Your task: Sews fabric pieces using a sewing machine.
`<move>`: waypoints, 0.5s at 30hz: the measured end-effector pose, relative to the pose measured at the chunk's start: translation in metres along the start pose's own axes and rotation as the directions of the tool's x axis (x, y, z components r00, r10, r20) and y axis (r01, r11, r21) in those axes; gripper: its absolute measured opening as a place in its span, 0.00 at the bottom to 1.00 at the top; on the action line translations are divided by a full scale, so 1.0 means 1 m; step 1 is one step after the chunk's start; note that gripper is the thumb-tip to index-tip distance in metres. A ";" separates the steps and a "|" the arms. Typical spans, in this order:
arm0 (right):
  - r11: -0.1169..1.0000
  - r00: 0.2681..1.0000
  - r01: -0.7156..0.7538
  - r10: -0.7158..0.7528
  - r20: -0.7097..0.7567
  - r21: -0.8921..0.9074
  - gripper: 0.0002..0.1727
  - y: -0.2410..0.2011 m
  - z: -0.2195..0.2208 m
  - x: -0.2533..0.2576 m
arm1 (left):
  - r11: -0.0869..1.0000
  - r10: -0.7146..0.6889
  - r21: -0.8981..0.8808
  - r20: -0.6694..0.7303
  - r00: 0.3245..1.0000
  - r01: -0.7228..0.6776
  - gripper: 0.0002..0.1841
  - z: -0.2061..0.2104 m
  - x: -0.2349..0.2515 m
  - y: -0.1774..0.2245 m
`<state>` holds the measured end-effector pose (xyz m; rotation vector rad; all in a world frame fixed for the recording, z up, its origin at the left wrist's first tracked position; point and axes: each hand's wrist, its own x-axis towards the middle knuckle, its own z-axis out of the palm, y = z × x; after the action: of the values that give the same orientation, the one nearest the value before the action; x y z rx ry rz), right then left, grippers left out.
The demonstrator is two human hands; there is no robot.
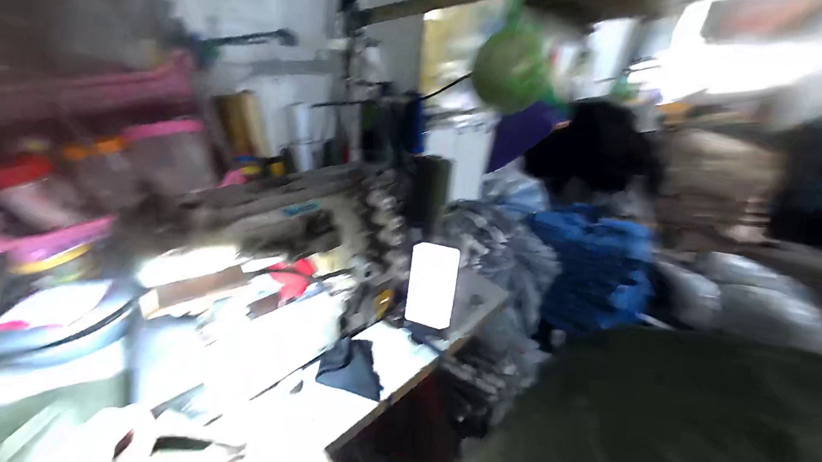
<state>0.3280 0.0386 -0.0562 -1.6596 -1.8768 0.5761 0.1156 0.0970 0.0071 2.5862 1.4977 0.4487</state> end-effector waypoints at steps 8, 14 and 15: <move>0.632 0.985 -0.169 0.143 0.101 0.757 0.10 0.011 -0.016 -0.015 | 0.794 -0.187 -0.607 -0.188 0.964 0.035 0.08 -0.037 -0.036 -0.034; 0.441 0.966 -0.203 0.234 0.106 0.874 0.09 -0.012 -0.030 -0.026 | 0.377 -0.346 -0.926 -0.140 0.928 0.001 0.13 -0.038 -0.076 -0.020; 0.446 0.969 -0.181 0.233 0.082 0.877 0.10 -0.014 -0.030 -0.026 | 0.268 -0.407 -0.963 -0.135 0.904 -0.023 0.14 -0.036 -0.078 -0.013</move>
<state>0.3397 0.0095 -0.0278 -1.1205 -0.9539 1.3276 0.0571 0.0344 0.0231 1.3146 1.0056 1.3548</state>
